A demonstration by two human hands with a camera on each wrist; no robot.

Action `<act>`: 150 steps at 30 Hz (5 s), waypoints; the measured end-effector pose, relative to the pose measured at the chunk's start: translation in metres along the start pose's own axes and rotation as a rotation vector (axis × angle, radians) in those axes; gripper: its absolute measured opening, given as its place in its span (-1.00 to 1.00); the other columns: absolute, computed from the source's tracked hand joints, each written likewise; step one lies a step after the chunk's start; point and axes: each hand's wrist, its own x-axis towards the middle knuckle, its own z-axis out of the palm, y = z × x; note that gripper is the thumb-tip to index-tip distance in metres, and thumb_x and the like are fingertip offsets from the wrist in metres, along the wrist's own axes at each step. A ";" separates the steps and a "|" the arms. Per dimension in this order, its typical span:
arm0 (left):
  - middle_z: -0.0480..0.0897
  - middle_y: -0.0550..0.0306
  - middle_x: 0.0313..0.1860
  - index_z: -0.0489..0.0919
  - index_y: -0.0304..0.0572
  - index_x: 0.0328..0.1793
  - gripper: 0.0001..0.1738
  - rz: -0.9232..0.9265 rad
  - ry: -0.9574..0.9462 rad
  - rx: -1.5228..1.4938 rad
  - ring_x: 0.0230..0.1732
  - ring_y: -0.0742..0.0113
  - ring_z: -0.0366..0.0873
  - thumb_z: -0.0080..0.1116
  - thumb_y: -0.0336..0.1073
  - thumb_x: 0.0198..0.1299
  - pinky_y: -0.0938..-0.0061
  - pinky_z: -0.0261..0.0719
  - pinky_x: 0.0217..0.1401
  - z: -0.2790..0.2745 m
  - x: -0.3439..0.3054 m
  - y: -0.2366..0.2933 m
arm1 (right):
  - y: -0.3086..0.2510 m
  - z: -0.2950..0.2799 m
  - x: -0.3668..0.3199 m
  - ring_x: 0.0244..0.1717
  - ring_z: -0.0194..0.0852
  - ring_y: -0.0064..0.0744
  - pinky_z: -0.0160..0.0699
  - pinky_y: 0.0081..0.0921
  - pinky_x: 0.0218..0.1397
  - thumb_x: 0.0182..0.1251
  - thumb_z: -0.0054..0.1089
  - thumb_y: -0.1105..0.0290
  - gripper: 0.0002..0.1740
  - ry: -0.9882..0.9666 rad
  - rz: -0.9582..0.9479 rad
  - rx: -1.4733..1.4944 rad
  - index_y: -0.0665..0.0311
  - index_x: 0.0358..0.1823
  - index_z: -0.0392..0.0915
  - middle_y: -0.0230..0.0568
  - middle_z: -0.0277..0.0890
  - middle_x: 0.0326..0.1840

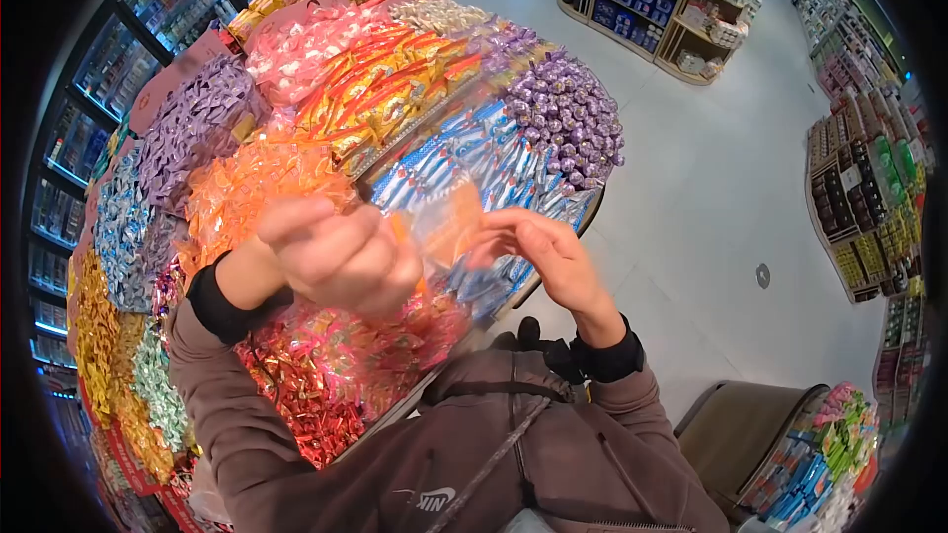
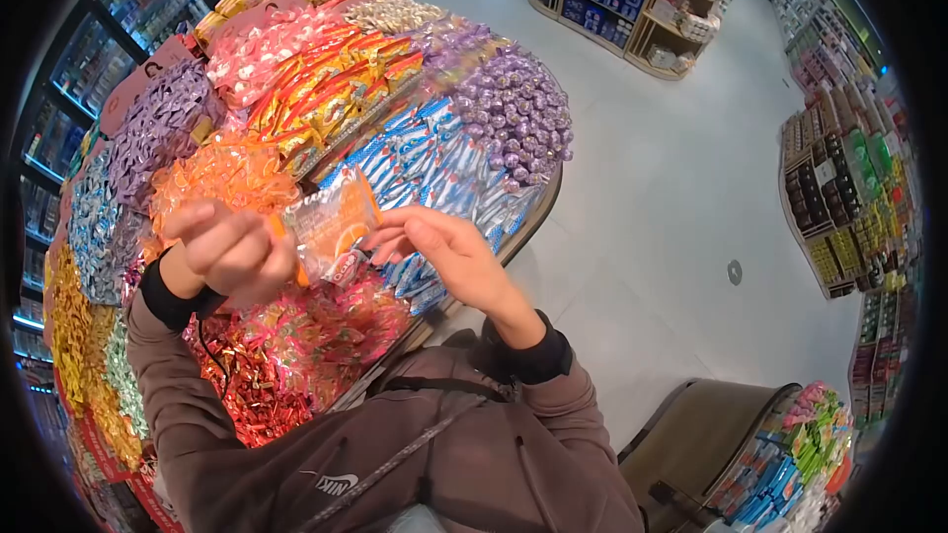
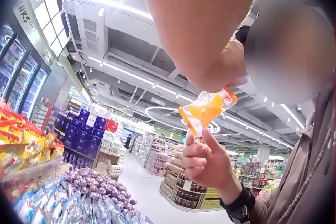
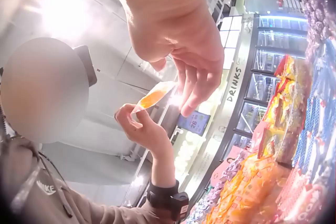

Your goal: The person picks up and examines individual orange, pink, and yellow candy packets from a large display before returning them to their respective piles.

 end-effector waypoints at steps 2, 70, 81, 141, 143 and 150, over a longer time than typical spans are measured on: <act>0.25 0.37 -0.48 0.38 0.21 -0.44 -0.93 0.071 0.126 0.025 -0.35 0.50 0.33 0.04 -0.20 -0.02 0.35 0.21 -0.13 -0.006 -0.013 0.008 | 0.004 0.017 -0.003 -0.17 0.45 -0.52 0.38 -0.59 -0.12 0.40 -0.22 0.28 -0.65 -0.017 0.018 0.056 0.44 -0.02 0.35 -0.20 0.48 -0.19; 0.63 0.17 -0.25 0.56 -0.13 -0.11 -0.76 -0.622 -0.212 -0.802 -0.19 0.24 0.60 0.16 -0.35 0.05 0.40 0.50 -0.09 -0.170 -0.088 0.081 | 0.074 0.186 -0.042 -0.41 0.40 -0.62 0.36 -0.69 -0.28 0.26 0.02 0.43 -0.84 0.372 0.025 -0.188 0.37 -0.23 0.47 -0.36 0.45 -0.36; 0.62 0.15 -0.41 0.57 -0.44 -0.26 -0.80 -1.810 -0.420 -1.658 -0.38 0.58 0.52 0.10 -0.37 0.16 0.69 0.46 -0.34 -0.173 -0.080 0.084 | 0.058 0.186 -0.061 -0.45 0.46 -0.63 0.38 -0.66 -0.33 0.21 0.09 0.40 -0.83 0.139 0.132 -0.537 0.39 -0.36 0.56 -0.31 0.56 -0.46; 0.47 -0.38 -0.48 0.38 -0.49 -0.35 -0.83 -1.101 -0.926 -0.382 -0.34 -0.23 0.48 -0.01 -0.53 -0.11 0.10 0.44 -0.30 -0.102 -0.225 0.023 | 0.120 0.160 -0.068 -0.42 0.33 -0.74 0.30 -0.72 -0.36 0.31 -0.02 0.34 -0.78 0.225 0.239 -0.366 0.37 -0.33 0.50 -0.40 0.51 -0.45; 0.47 -0.41 -0.48 0.39 -0.51 -0.38 -0.85 -1.098 -0.935 -0.394 -0.34 -0.24 0.48 -0.03 -0.56 -0.14 0.10 0.44 -0.29 -0.099 -0.225 0.021 | 0.121 0.160 -0.068 -0.42 0.35 -0.73 0.31 -0.72 -0.36 0.31 -0.02 0.34 -0.77 0.217 0.234 -0.376 0.38 -0.33 0.49 -0.39 0.52 -0.45; 0.50 -0.32 -0.42 0.42 -0.44 -0.32 -0.73 -1.134 -1.170 -0.404 -0.28 -0.18 0.48 0.12 -0.47 -0.21 0.13 0.43 -0.25 -0.075 -0.248 0.016 | 0.117 0.163 -0.064 -0.42 0.42 -0.68 0.37 -0.69 -0.36 0.32 -0.04 0.33 -0.76 0.203 0.237 -0.376 0.38 -0.35 0.49 -0.37 0.51 -0.44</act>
